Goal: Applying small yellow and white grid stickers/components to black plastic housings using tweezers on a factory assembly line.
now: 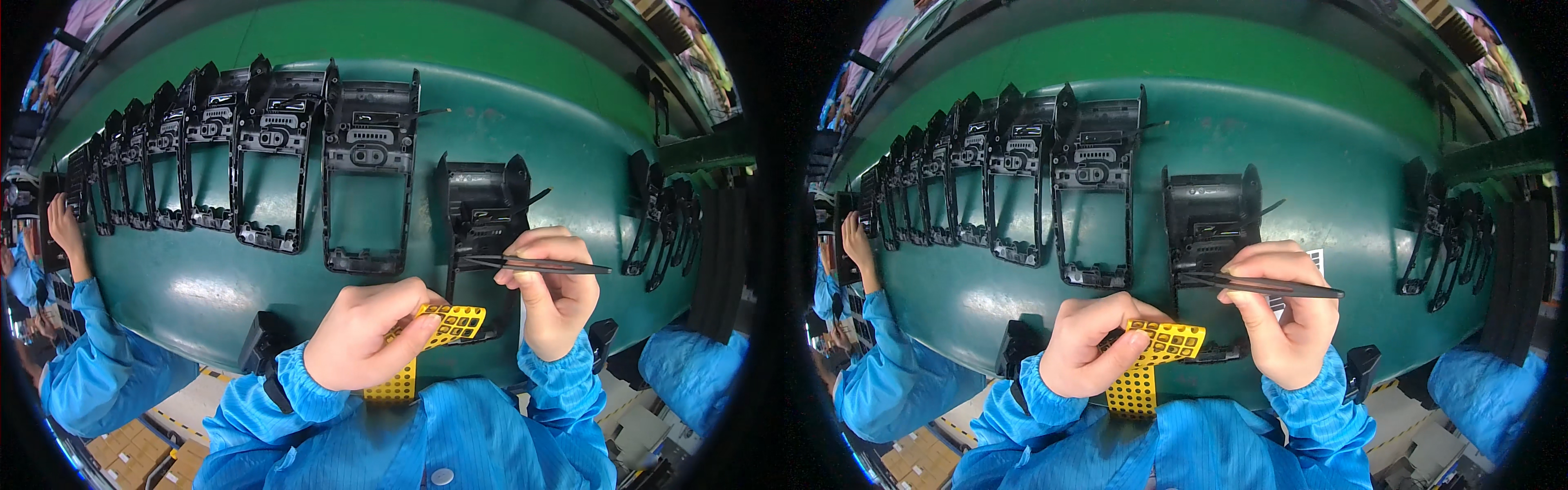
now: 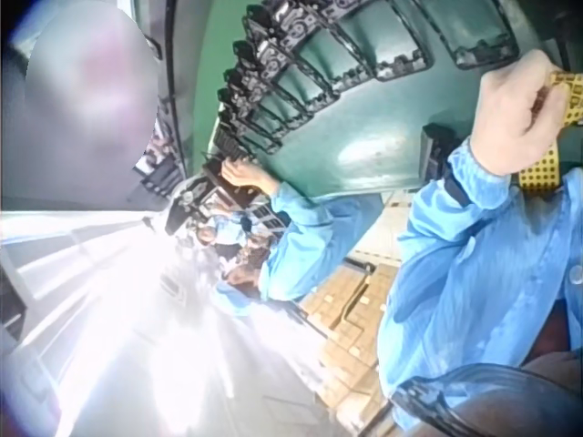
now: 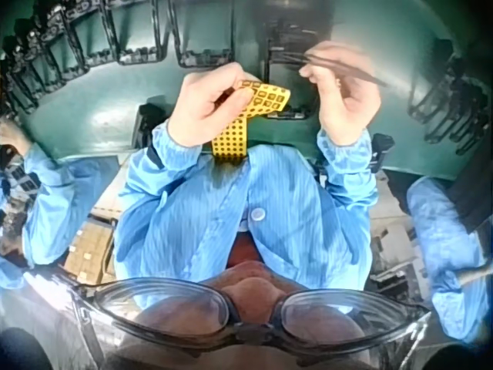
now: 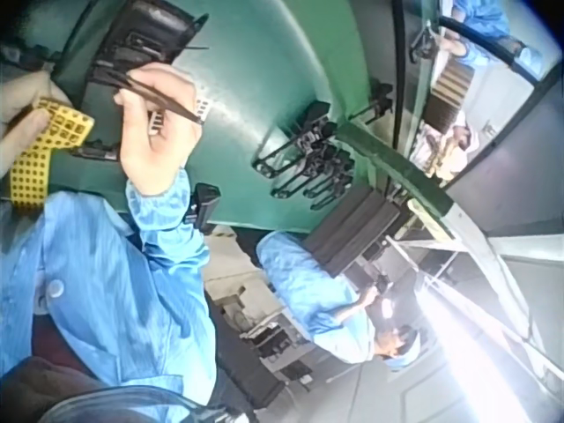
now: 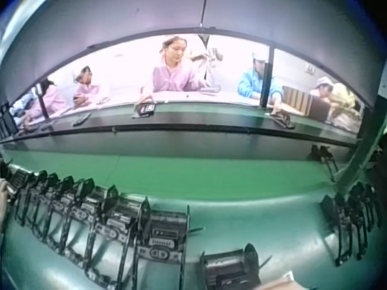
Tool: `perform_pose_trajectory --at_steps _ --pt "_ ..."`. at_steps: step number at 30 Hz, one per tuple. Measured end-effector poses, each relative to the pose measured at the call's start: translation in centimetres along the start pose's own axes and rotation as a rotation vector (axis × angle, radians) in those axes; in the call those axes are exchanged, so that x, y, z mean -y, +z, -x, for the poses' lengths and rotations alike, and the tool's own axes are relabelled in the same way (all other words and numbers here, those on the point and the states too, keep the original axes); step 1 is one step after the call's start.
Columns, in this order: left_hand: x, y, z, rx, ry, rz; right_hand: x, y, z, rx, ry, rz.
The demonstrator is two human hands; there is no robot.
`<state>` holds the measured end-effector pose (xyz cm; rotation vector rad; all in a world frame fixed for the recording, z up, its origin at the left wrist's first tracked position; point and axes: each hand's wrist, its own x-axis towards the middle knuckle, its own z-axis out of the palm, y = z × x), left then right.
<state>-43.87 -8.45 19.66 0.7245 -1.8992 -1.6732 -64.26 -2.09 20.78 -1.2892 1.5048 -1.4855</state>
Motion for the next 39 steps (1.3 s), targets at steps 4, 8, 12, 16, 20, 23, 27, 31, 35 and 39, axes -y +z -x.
perform_pose_trajectory --at_steps 4,8,12,16,20,23,27,31,35,39 --pt "0.03 0.02 -0.01 0.004 -0.003 -0.012 -0.04 0.02 -0.03 0.006 -0.012 -0.001" --pt "0.13 0.02 0.01 0.004 -0.002 -0.015 -0.08 0.06 0.0 0.002 -0.017 0.011" --pt "0.04 0.02 -0.04 0.005 -0.003 -0.016 -0.02 0.11 0.01 0.003 -0.019 0.018" --pt "-0.03 0.01 0.03 0.0 0.0 -0.015 -0.05 0.22 0.14 -0.003 -0.024 0.023" --pt "0.06 0.03 -0.12 0.012 -0.007 -0.02 -0.19 0.1 0.16 -0.005 -0.035 0.02" --pt "0.06 0.05 -0.06 0.009 -0.01 -0.018 -0.18 0.25 0.12 -0.011 -0.045 0.006" --pt "-0.02 0.09 -0.1 0.003 -0.011 -0.017 -0.15 0.29 0.09 -0.01 -0.05 0.022" --pt "0.05 0.04 -0.06 0.005 -0.015 -0.023 -0.27 0.26 0.17 -0.01 -0.072 0.076" --pt "-0.01 0.03 -0.1 0.012 -0.016 -0.026 -0.23 0.27 0.19 -0.023 -0.118 0.131" --pt "0.09 0.04 -0.01 -0.011 0.007 -0.025 -0.19 0.1 0.22 -0.005 -0.127 0.126"
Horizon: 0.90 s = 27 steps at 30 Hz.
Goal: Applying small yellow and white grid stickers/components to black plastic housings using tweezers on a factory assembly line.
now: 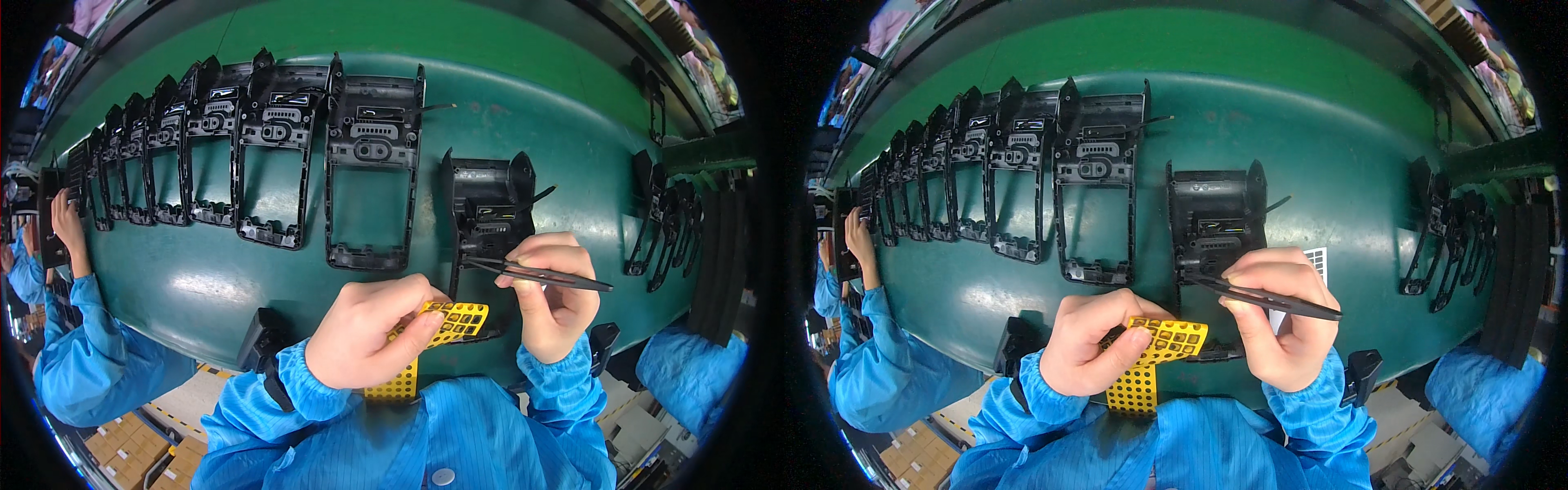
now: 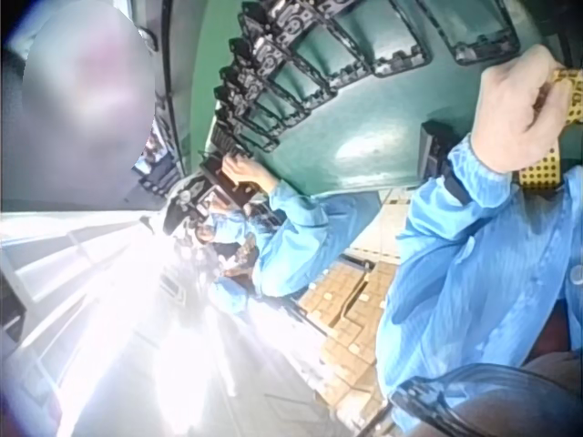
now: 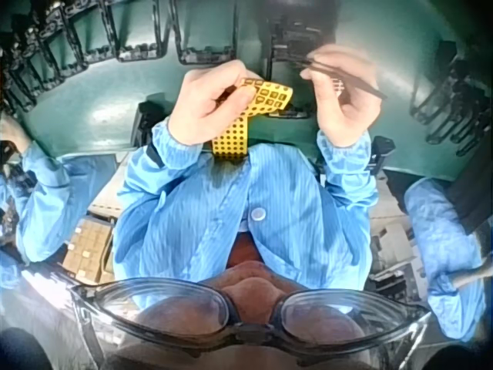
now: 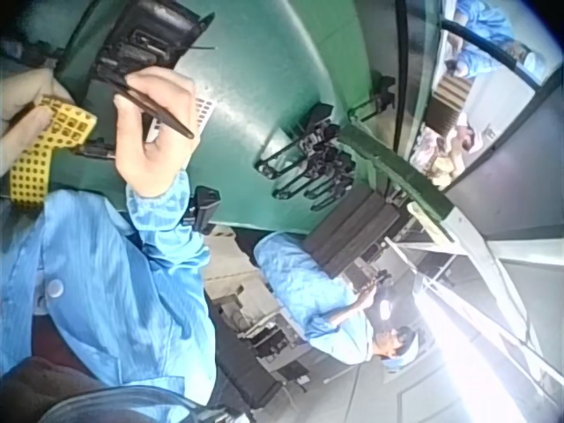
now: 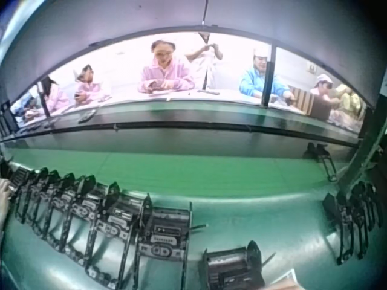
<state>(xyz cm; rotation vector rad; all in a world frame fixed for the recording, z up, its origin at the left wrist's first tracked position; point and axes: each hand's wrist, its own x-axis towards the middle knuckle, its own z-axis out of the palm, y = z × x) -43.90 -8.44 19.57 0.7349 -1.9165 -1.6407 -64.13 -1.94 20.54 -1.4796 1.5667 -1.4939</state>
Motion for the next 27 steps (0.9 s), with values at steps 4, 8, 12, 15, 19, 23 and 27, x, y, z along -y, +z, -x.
perform_pose_trajectory --at_steps 4,8,12,15,19,23,27 --pt "-0.3 -0.1 0.1 -0.058 0.014 0.001 0.5 -0.1 0.1 0.01 0.05 -0.074" --pt "0.1 0.1 0.1 -0.132 0.067 0.017 2.8 0.1 0.5 -0.025 0.279 -0.479" --pt "-0.1 -0.1 0.1 -0.122 0.062 -0.002 3.2 1.1 0.6 -0.032 0.325 -0.521" --pt "0.0 -0.1 0.1 -0.127 0.086 0.02 3.4 1.4 0.7 -0.024 0.347 -0.531" --pt "0.1 -0.2 0.1 -0.123 0.091 0.032 3.1 1.5 0.8 -0.021 0.314 -0.542" --pt "0.2 -0.2 0.1 -0.117 0.101 0.032 3.0 1.7 0.7 -0.032 0.306 -0.546" --pt "0.2 -0.2 0.1 -0.115 0.098 0.033 2.8 1.6 0.7 -0.021 0.296 -0.545"
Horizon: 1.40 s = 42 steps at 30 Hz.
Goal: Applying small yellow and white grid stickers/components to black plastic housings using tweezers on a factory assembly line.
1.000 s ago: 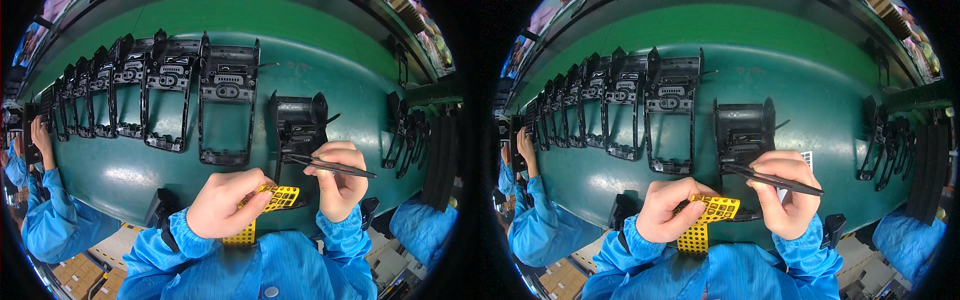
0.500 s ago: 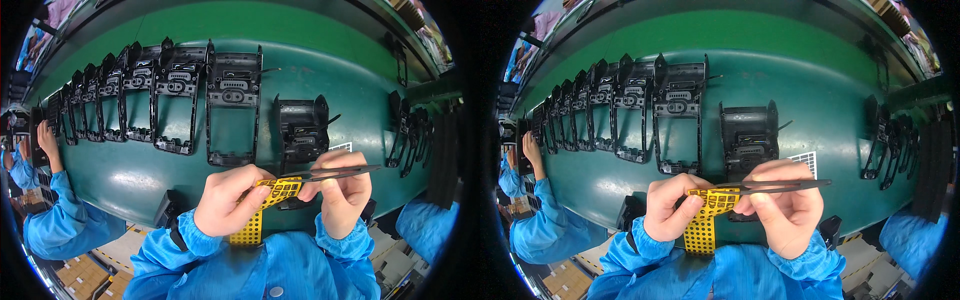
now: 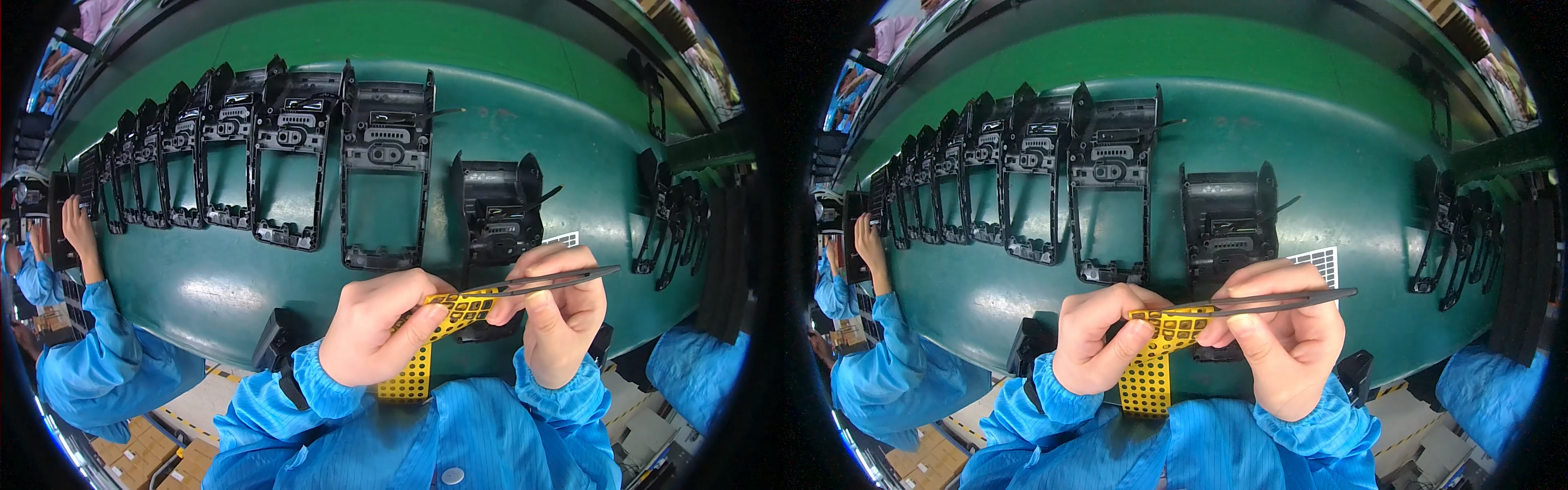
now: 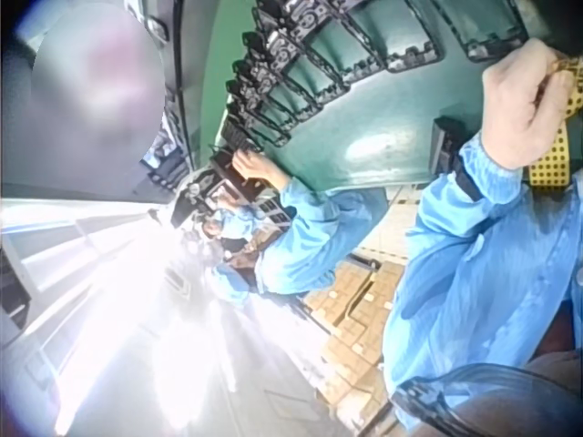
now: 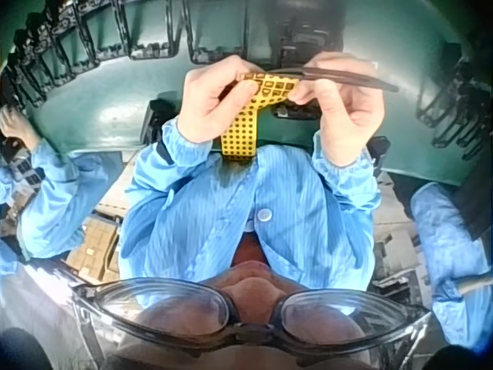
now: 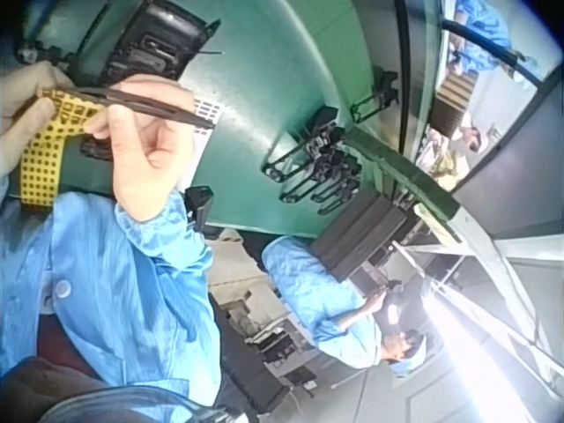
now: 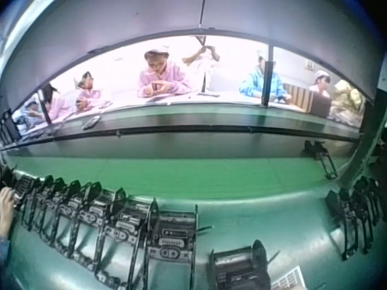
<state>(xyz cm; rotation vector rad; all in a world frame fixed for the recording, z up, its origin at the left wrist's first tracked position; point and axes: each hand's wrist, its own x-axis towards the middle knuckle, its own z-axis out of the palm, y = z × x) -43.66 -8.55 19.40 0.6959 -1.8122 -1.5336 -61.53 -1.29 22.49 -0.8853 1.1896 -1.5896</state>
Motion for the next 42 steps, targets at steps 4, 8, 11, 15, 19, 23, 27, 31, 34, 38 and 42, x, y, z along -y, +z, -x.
perform_pose_trajectory --at_steps 4,8,11,15,19,23,27,31,34,38,42 --pt "-0.2 -0.1 0.0 0.015 -0.047 -0.02 0.1 -0.1 -0.1 0.01 0.004 -0.034" --pt "0.0 0.2 0.2 -0.013 -0.048 -0.015 0.8 -0.8 -0.7 -0.024 -0.052 -0.017" --pt "-0.7 -0.5 -0.3 0.156 -0.122 -0.024 1.0 -2.8 -1.8 -0.065 -0.083 0.11" --pt "-0.7 -0.6 -0.5 0.191 -0.089 -0.136 0.2 -4.5 -2.4 -0.016 0.003 0.198" --pt "-0.5 -0.6 -0.6 0.194 -0.083 -0.151 0.0 -4.6 -2.6 -0.007 0.016 0.195" --pt "-0.4 -0.6 -0.6 0.186 -0.074 -0.129 0.0 -4.8 -2.6 0.007 0.02 0.189" --pt "-0.5 -0.5 -0.7 0.179 -0.071 -0.092 -0.2 -5.0 -2.6 0.008 0.021 0.195" --pt "-0.5 -0.5 -0.7 0.176 -0.068 -0.077 -0.1 -5.0 -2.6 0.011 0.022 0.2" --pt "-0.5 -0.4 -0.8 0.17 -0.064 -0.063 -0.1 -5.1 -2.6 0.014 0.021 0.194" --pt "-0.5 -0.4 -0.7 0.166 -0.063 -0.061 -0.2 -5.0 -2.6 0.009 0.02 0.195" --pt "-0.4 -0.4 -0.7 0.162 -0.053 -0.061 -0.3 -5.0 -2.6 0.013 0.011 0.194"
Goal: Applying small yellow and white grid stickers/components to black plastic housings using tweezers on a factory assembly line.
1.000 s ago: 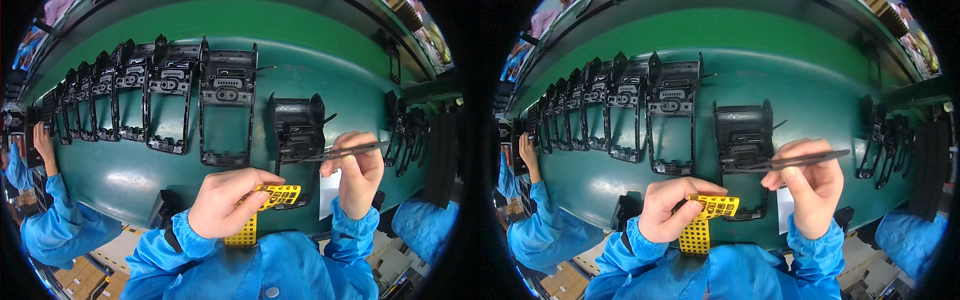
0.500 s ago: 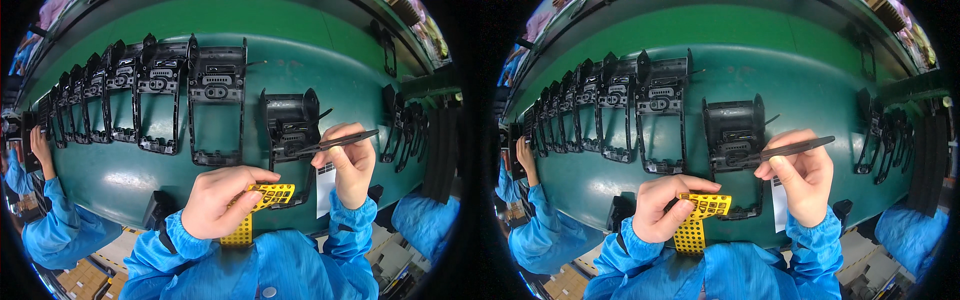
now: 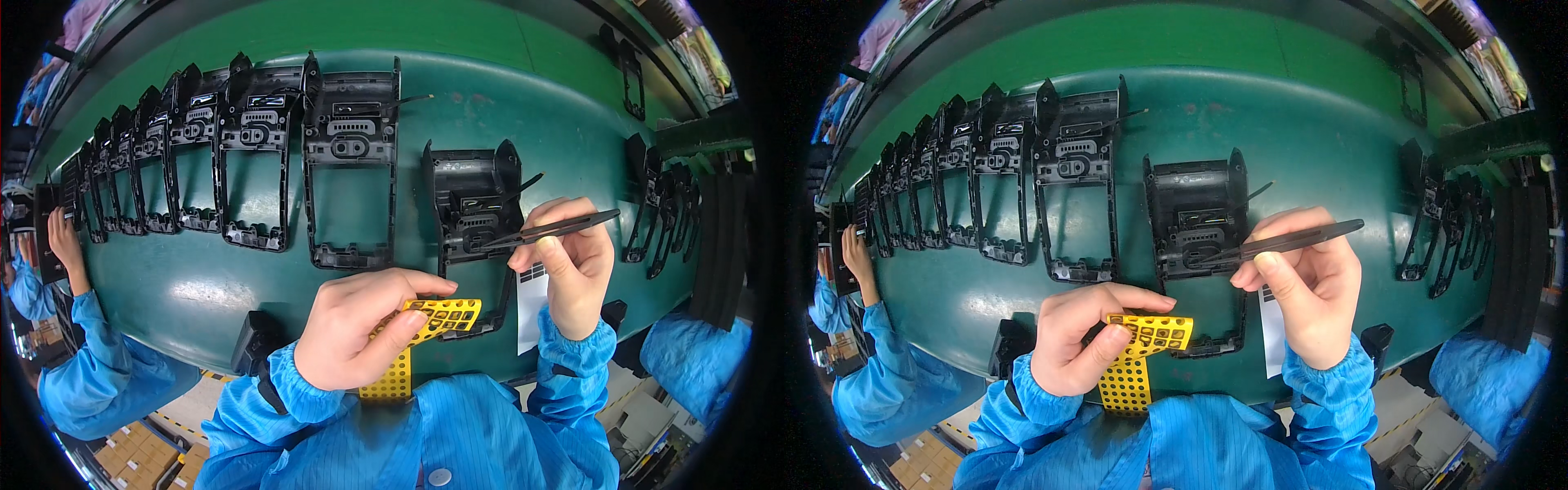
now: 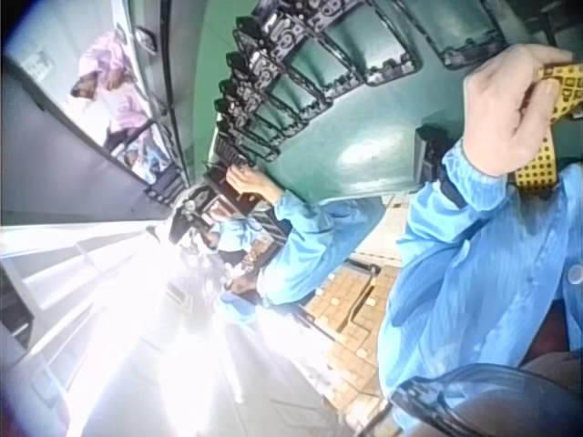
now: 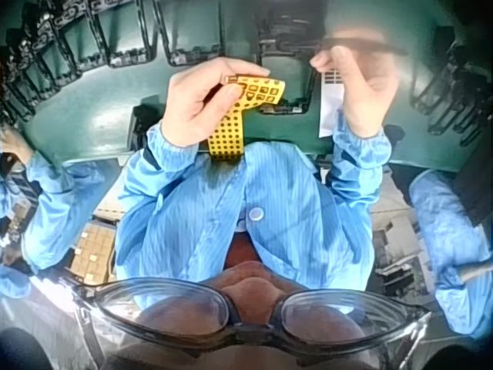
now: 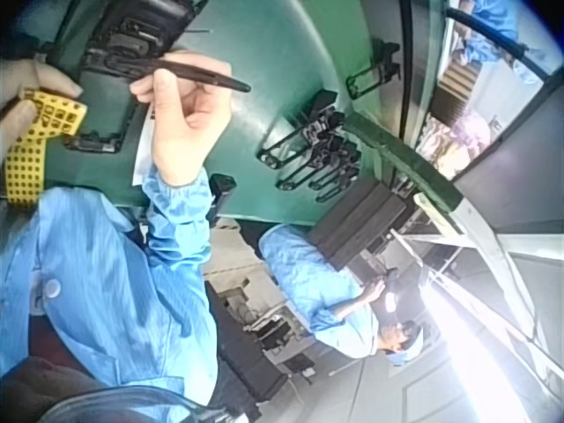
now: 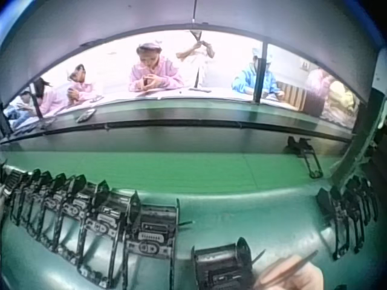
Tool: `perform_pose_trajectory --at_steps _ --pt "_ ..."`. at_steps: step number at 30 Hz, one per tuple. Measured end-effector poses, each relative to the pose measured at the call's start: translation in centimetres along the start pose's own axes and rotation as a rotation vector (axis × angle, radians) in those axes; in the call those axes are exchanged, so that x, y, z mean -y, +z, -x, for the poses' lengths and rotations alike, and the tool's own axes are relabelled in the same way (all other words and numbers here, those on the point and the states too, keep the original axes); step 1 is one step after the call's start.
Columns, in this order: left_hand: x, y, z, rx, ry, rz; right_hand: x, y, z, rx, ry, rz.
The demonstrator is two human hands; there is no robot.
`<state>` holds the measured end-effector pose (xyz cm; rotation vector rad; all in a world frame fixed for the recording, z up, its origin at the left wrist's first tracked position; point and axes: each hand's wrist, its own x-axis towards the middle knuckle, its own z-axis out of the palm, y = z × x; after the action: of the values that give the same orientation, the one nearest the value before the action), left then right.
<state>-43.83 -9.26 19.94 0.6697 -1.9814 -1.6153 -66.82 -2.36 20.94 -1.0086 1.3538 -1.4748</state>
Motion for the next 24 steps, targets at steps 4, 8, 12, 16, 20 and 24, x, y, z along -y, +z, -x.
perform_pose_trajectory --at_steps 4,8,12,16,20,24 --pt "0.06 0.05 0.01 -0.002 0.003 -0.001 -0.02 0.0 0.0 0.002 -0.007 0.005" --pt "0.0 0.08 0.01 -0.007 -0.002 0.001 -0.02 -0.03 0.05 0.002 -0.007 0.003" --pt "-0.03 0.06 -0.03 -0.009 0.003 0.003 0.02 0.07 0.08 -0.005 -0.002 0.008" --pt "0.01 0.05 -0.05 -0.01 0.008 0.004 0.09 0.18 0.15 -0.014 0.003 0.027" --pt "-0.03 0.0 -0.05 -0.008 0.003 0.005 0.03 0.34 0.19 -0.013 -0.022 0.042" --pt "-0.14 -0.01 -0.06 -0.003 -0.009 0.009 -0.01 0.3 0.16 -0.005 -0.041 0.043"
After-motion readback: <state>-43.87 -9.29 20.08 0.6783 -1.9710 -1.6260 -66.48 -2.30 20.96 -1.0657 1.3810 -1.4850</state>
